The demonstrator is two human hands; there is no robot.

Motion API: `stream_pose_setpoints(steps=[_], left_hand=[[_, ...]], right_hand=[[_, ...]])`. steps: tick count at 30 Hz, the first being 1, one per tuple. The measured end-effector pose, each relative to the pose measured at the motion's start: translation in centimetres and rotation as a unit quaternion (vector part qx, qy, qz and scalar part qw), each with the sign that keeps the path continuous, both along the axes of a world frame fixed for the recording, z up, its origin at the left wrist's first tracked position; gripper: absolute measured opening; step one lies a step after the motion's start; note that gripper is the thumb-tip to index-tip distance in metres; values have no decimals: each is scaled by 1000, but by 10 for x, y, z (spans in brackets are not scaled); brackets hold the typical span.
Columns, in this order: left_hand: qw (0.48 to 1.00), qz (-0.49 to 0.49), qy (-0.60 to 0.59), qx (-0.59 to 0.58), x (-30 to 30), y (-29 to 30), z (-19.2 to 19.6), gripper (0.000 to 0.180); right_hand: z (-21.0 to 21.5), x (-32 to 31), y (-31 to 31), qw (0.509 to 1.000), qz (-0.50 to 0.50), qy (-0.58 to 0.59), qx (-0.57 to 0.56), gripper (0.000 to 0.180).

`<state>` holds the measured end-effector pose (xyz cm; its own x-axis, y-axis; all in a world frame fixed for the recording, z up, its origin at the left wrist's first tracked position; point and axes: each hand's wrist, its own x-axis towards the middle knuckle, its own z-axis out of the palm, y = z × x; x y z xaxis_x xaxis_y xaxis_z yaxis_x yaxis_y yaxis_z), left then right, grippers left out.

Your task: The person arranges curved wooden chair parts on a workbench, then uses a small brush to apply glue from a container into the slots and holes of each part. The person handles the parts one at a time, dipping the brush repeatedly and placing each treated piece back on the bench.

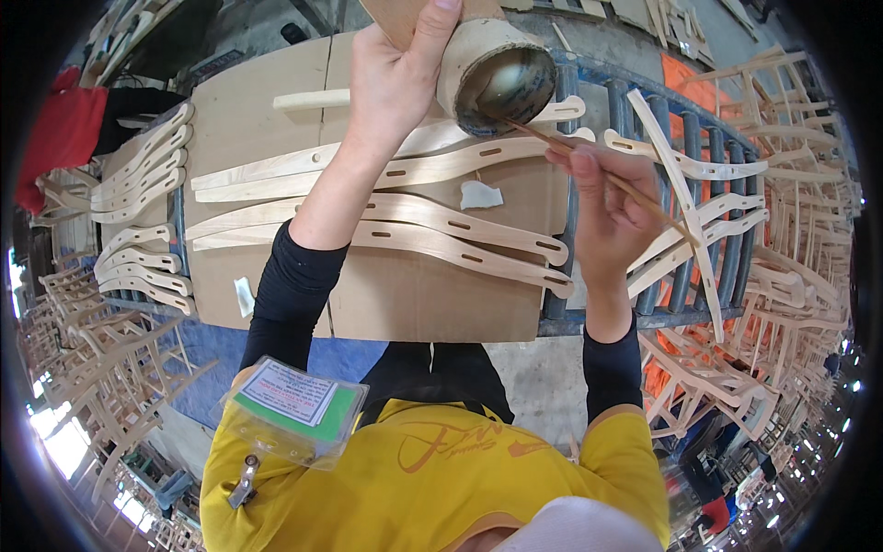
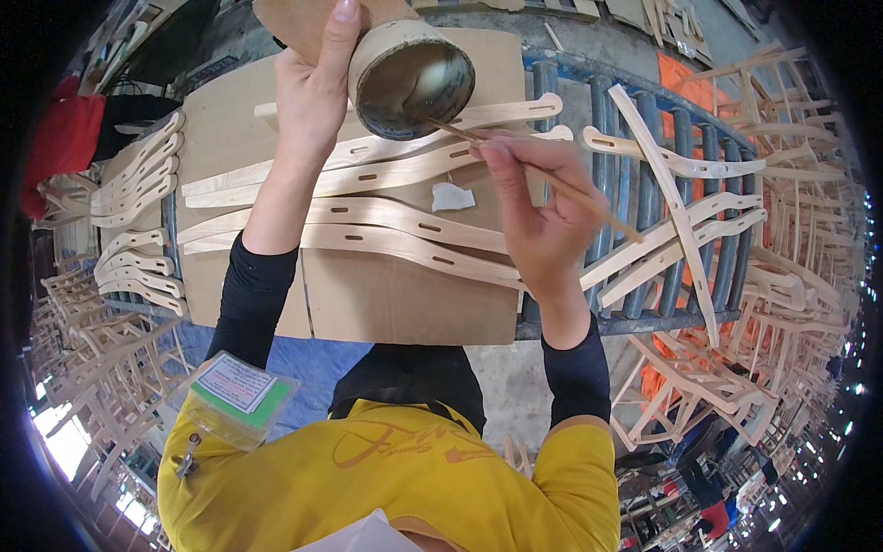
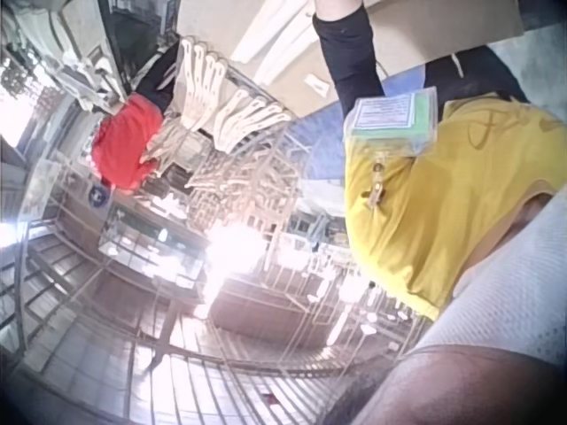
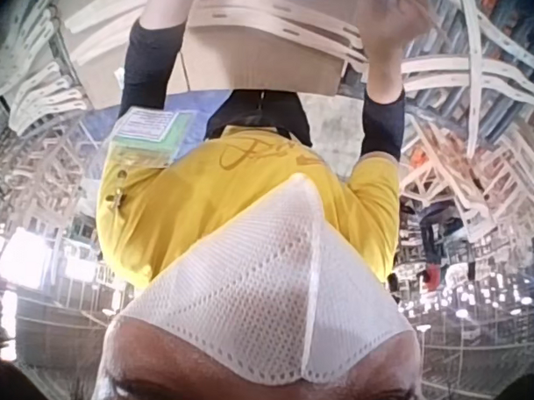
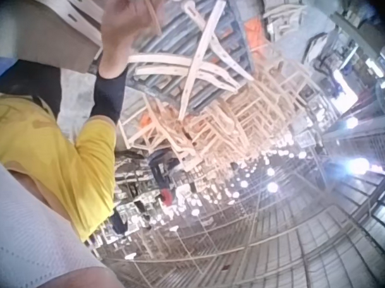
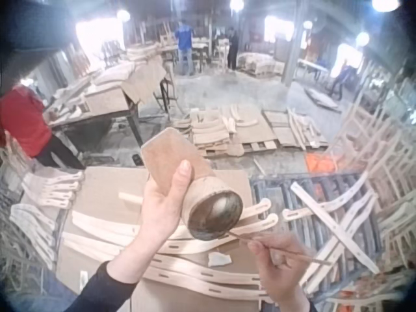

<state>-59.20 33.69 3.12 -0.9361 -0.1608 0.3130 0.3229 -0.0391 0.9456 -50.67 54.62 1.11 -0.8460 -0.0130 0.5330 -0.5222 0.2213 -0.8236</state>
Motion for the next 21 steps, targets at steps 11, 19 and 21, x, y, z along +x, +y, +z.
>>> stream_pose_setpoints(steps=[11, 19, 21], left_hand=[[995, -10, 97, -1, -5, -7, 25, 37], [993, 1, 120, -11, -4, -4, 46, 37], [992, -5, 127, -7, -6, -2, 48, 36]], right_hand=[[28, -4, -7, 996, -14, 58, -59, 12], [39, -1, -10, 991, -42, 84, -100, 13], [37, -3, -12, 993, -26, 82, -84, 13]])
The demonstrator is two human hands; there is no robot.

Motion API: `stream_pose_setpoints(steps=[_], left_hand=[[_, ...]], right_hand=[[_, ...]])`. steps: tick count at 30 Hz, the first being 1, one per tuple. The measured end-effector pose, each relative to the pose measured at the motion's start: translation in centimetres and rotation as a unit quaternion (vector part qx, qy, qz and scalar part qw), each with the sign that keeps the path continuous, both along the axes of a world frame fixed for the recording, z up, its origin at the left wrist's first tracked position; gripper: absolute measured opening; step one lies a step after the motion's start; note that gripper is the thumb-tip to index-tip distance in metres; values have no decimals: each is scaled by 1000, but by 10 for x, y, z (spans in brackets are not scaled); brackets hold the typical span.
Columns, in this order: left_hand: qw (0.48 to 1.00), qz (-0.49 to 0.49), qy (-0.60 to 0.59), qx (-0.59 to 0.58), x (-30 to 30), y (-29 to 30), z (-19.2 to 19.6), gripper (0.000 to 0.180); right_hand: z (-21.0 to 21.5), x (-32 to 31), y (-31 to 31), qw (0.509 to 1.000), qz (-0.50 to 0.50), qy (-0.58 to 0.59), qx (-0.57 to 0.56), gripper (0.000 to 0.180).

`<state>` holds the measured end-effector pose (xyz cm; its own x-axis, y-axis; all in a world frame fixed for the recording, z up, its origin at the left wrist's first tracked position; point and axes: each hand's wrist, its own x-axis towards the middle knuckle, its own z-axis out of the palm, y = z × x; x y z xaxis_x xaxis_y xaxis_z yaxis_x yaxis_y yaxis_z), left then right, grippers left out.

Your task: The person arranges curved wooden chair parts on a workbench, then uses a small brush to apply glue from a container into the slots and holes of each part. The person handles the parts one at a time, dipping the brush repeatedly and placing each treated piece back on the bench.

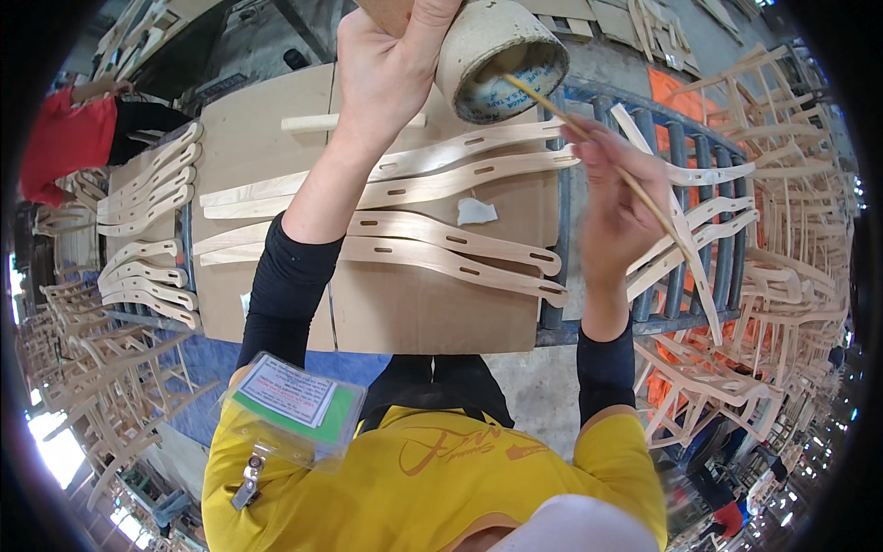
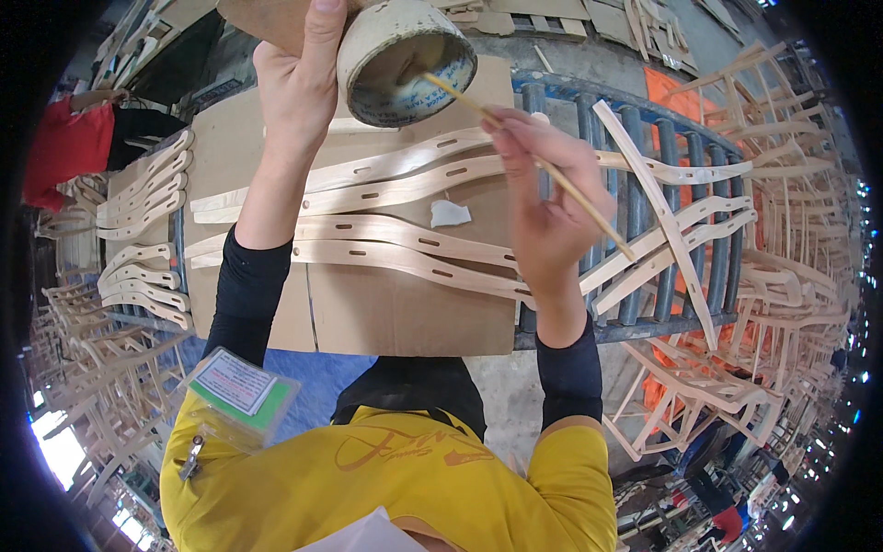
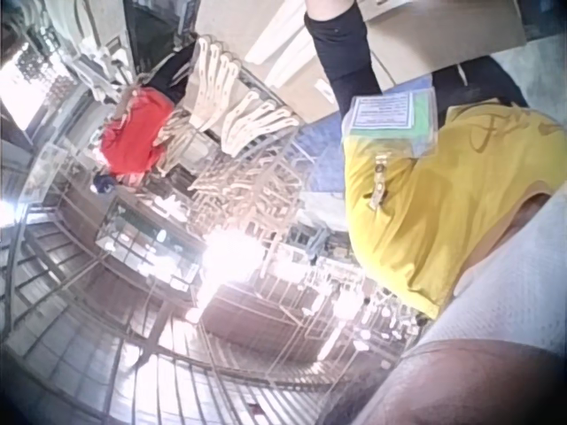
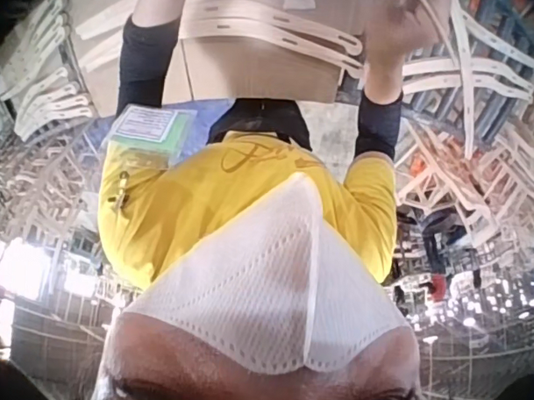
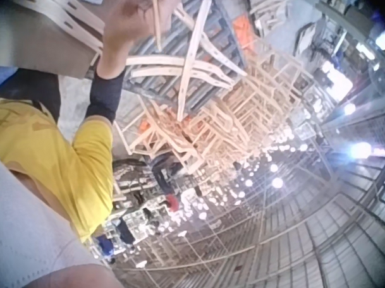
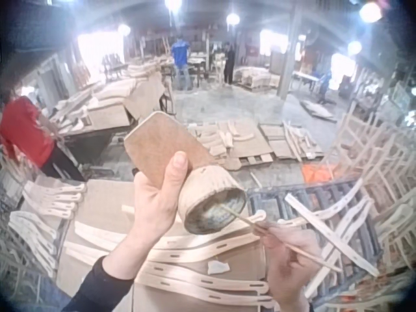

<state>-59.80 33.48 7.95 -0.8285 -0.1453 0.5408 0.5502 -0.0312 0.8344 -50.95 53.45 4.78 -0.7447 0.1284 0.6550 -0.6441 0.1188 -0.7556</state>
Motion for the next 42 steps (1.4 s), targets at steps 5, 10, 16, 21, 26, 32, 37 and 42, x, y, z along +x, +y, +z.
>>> stream_pose_setpoints(steps=[5, 10, 16, 21, 26, 32, 37, 42], left_hand=[[1000, -6, 14, 6, -2, 3, 6, 35], [1000, 3, 24, 13, -4, 9, 6, 35], [998, 39, 36, 28, -7, 13, 0, 35], [997, 50, -25, 48, -9, 15, -14, 38], [989, 47, -126, 58, -8, 16, -31, 42], [976, 50, -205, 62, -13, 19, -77, 53], [965, 57, -247, 67, -14, 23, -108, 54], [949, 59, -303, 61, -14, 24, -140, 54]], right_hand=[[0, 6, 5, 1000, 3, 0, 2, 14], [-2, 2, 6, 998, -24, 19, 62, 12], [-2, 14, -2, 992, 30, -111, -43, 11], [-6, 10, -3, 942, 81, -240, -221, 13], [-17, 1, 0, 897, 91, -316, -296, 13], [-45, -15, 10, 876, 76, -357, -315, 12], [-71, -24, 20, 860, 66, -410, -295, 12], [-93, -27, 23, 855, 60, -438, -273, 14]])
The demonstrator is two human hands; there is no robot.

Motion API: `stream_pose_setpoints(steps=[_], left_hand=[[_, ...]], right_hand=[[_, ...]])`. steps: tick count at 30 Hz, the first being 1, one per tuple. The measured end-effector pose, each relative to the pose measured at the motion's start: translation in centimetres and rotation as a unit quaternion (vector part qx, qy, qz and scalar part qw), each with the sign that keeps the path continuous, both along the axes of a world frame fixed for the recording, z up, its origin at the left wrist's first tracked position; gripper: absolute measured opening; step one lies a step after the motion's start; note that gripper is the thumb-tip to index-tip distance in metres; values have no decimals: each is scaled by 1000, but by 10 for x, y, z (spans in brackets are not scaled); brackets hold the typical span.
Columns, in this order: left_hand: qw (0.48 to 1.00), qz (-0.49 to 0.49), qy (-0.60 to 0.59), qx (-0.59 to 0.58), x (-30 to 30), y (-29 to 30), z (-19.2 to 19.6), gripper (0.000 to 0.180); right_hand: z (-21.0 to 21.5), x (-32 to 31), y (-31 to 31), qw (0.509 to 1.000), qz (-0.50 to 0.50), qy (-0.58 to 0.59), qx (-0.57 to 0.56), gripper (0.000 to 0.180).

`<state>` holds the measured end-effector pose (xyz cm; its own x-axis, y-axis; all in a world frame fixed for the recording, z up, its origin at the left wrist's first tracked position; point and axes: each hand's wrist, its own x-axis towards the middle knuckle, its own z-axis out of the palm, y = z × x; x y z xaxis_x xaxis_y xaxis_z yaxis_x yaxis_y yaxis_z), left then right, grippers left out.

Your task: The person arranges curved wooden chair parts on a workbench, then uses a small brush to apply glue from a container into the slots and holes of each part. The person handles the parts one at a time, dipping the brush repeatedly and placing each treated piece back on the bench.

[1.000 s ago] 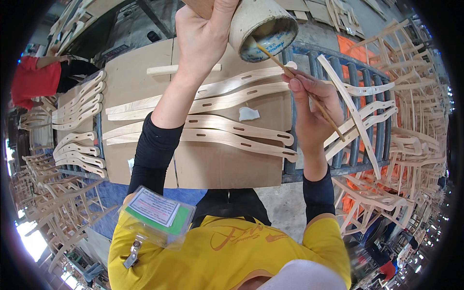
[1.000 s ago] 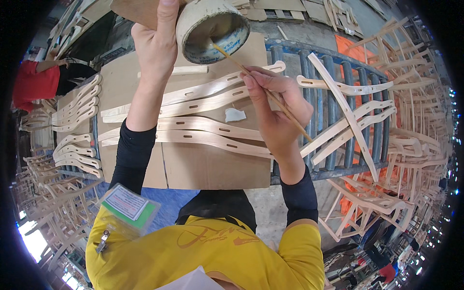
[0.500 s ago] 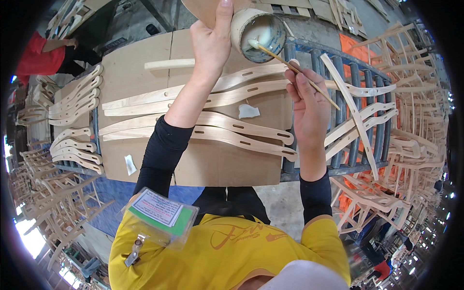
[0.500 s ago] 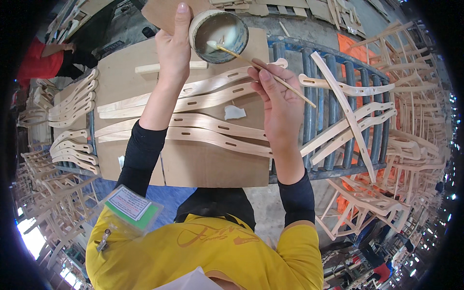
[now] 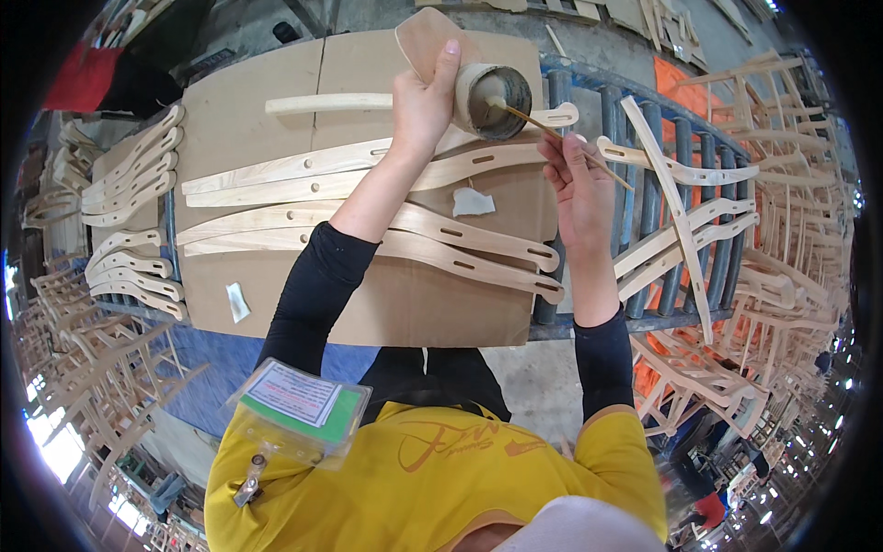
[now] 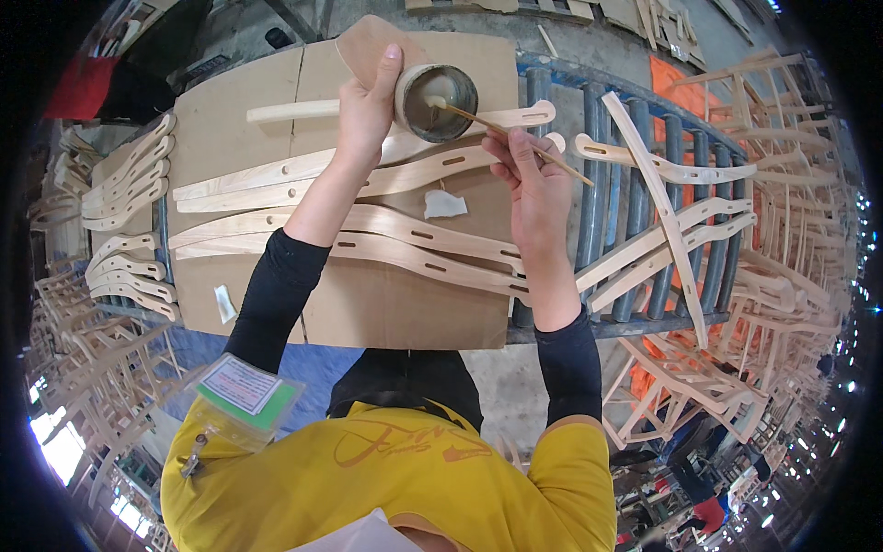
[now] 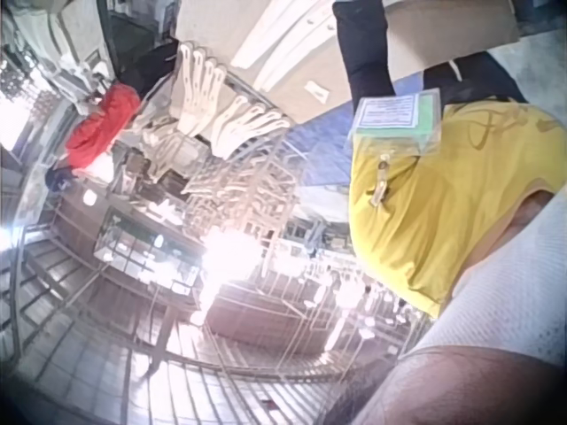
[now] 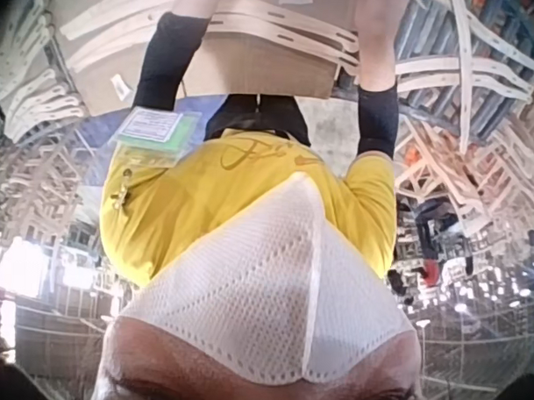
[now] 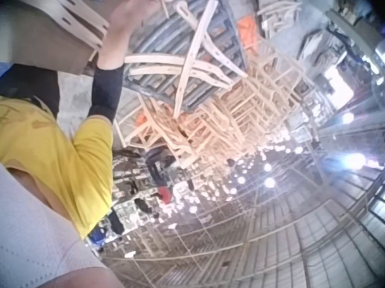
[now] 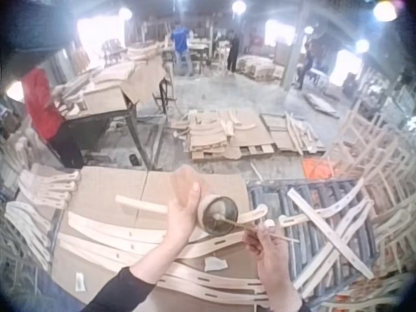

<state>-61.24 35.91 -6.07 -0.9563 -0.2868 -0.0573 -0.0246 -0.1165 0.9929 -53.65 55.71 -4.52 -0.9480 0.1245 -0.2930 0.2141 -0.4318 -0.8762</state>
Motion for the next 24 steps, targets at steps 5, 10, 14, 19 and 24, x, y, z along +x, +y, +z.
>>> stream_pose_setpoints(steps=[5, 10, 14, 19, 24], left_hand=[[998, 0, -58, -12, 1, -1, -24, 53], [994, 19, -111, 4, 20, -20, -58, 54], [984, 22, -175, -25, 51, -32, -56, 53], [974, 11, -226, 5, 106, -37, -59, 55], [967, 13, -255, 18, 152, -43, -67, 54]], right_hand=[[-11, -7, 6, 1000, 12, -23, -7, 18], [-25, -51, 51, 987, -49, 58, 141, 19], [-69, -96, 102, 902, -59, 143, 403, 21], [-113, -113, 116, 820, -25, 157, 550, 20], [-133, -121, 113, 802, -25, 171, 571, 23]])
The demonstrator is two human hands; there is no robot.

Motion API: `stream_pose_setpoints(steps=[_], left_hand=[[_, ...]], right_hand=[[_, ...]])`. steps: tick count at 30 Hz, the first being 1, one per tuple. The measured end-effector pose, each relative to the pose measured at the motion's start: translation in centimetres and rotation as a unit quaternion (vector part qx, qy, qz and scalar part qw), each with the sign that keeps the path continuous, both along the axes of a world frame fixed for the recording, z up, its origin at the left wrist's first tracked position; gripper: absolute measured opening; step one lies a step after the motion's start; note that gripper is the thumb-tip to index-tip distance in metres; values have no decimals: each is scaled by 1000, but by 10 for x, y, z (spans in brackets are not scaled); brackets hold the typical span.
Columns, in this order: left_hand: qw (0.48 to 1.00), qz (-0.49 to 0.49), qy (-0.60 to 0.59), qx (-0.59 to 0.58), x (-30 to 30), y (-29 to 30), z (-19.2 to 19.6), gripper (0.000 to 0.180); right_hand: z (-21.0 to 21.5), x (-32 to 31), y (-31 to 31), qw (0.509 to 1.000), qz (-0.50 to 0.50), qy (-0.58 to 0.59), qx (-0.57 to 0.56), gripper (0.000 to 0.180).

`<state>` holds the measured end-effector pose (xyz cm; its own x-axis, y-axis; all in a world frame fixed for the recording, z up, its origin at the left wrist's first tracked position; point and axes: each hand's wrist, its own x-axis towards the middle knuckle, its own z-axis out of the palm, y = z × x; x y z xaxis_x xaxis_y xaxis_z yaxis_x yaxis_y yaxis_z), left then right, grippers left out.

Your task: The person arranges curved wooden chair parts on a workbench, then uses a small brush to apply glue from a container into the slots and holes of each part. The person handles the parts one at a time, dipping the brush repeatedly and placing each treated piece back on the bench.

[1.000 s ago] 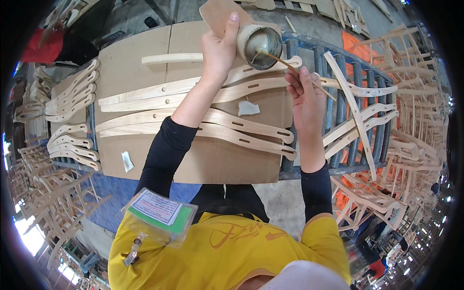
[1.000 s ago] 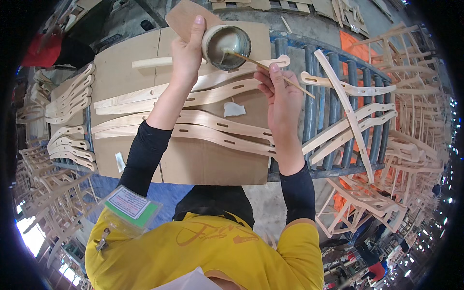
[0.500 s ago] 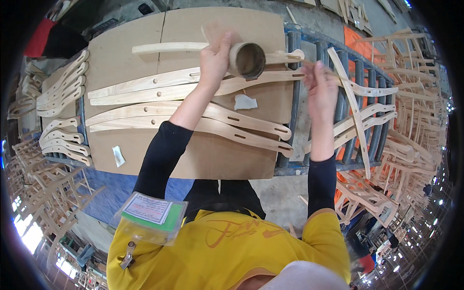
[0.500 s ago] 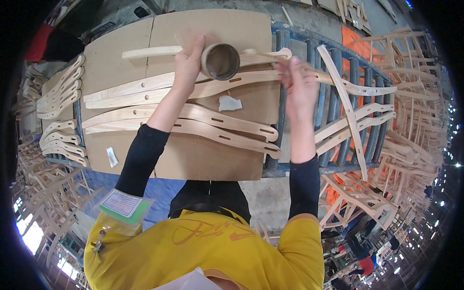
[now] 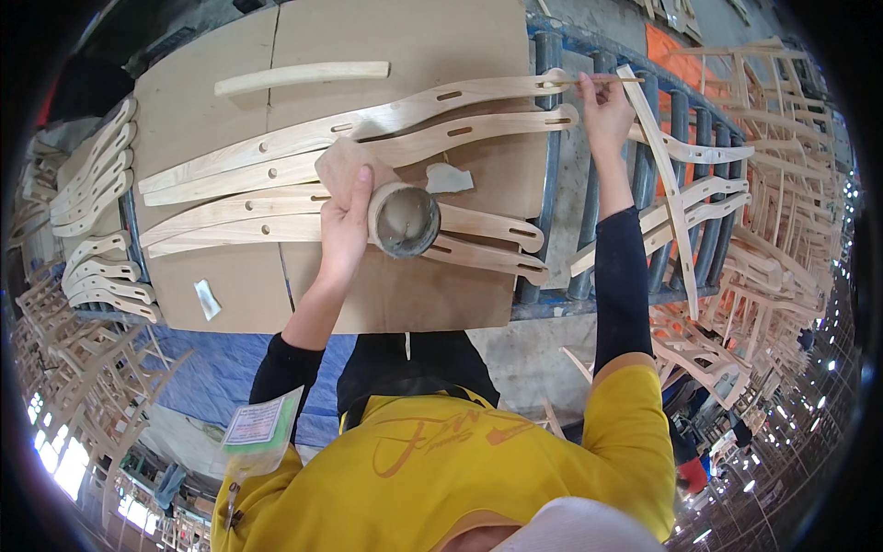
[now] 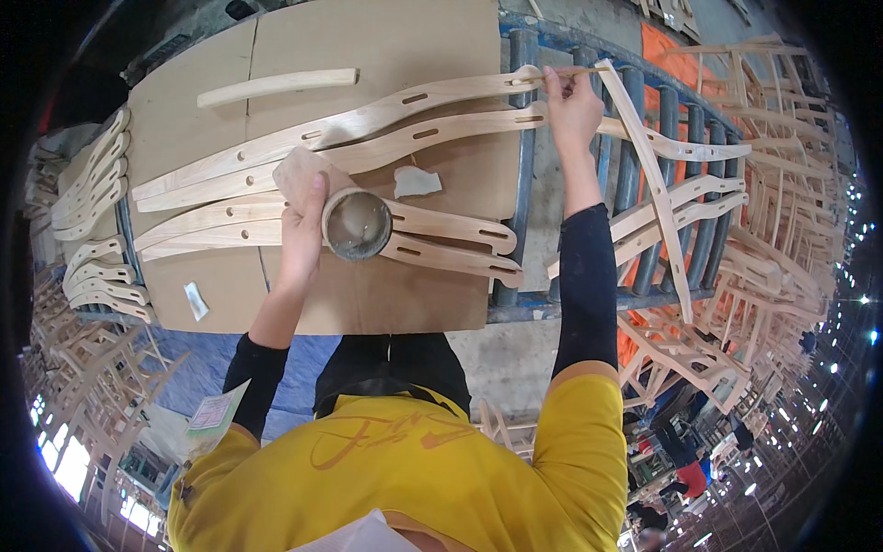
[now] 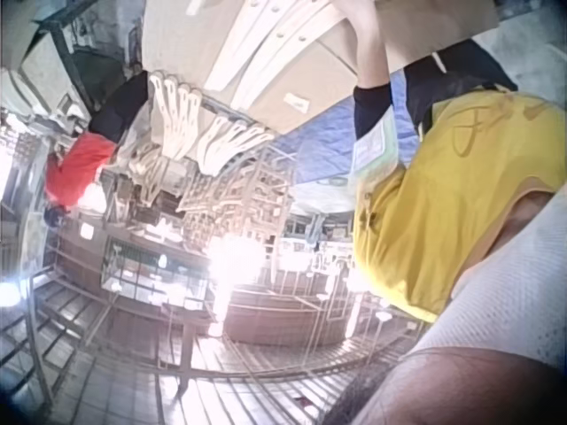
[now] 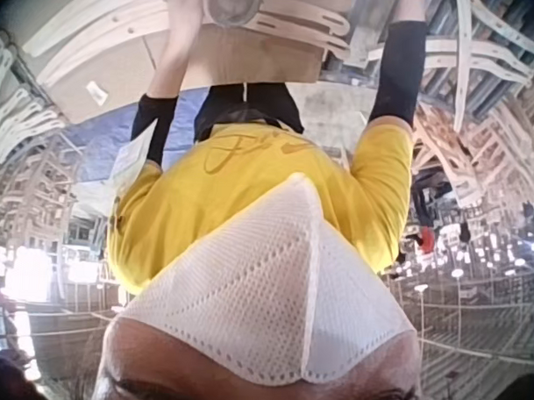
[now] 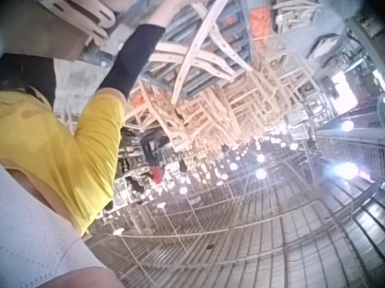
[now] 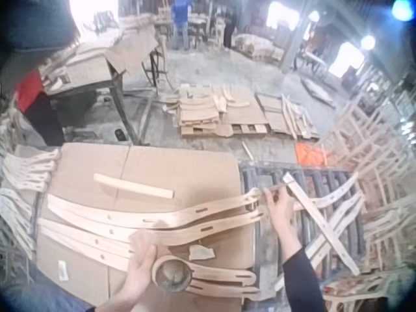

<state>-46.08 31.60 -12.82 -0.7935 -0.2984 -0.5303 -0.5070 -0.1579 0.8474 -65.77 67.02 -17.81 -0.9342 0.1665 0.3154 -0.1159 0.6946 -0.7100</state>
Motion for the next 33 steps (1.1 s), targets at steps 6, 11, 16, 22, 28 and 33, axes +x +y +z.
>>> stream_pose_setpoints(steps=[6, 11, 16, 22, 28, 33], left_hand=[[998, 14, -39, 55, 23, -3, 3, 52], [997, 36, -38, 50, 25, -3, 8, 50], [998, 42, -37, 27, 24, -2, 11, 50], [998, 37, -53, 16, 25, 0, 13, 53], [997, 45, -56, 26, 27, -1, 14, 52], [996, 64, -49, 37, 32, -5, 4, 51]], right_hand=[[-11, -2, 4, 1000, -1, 7, 22, 24], [-11, -2, 2, 1000, -3, 9, 8, 24], [-17, -3, 4, 1000, -4, 6, -8, 24], [-27, -7, 3, 998, -3, -12, 56, 23], [-17, -21, 15, 985, 10, -9, 172, 21], [-14, -13, -2, 993, 103, -14, 57, 19]])
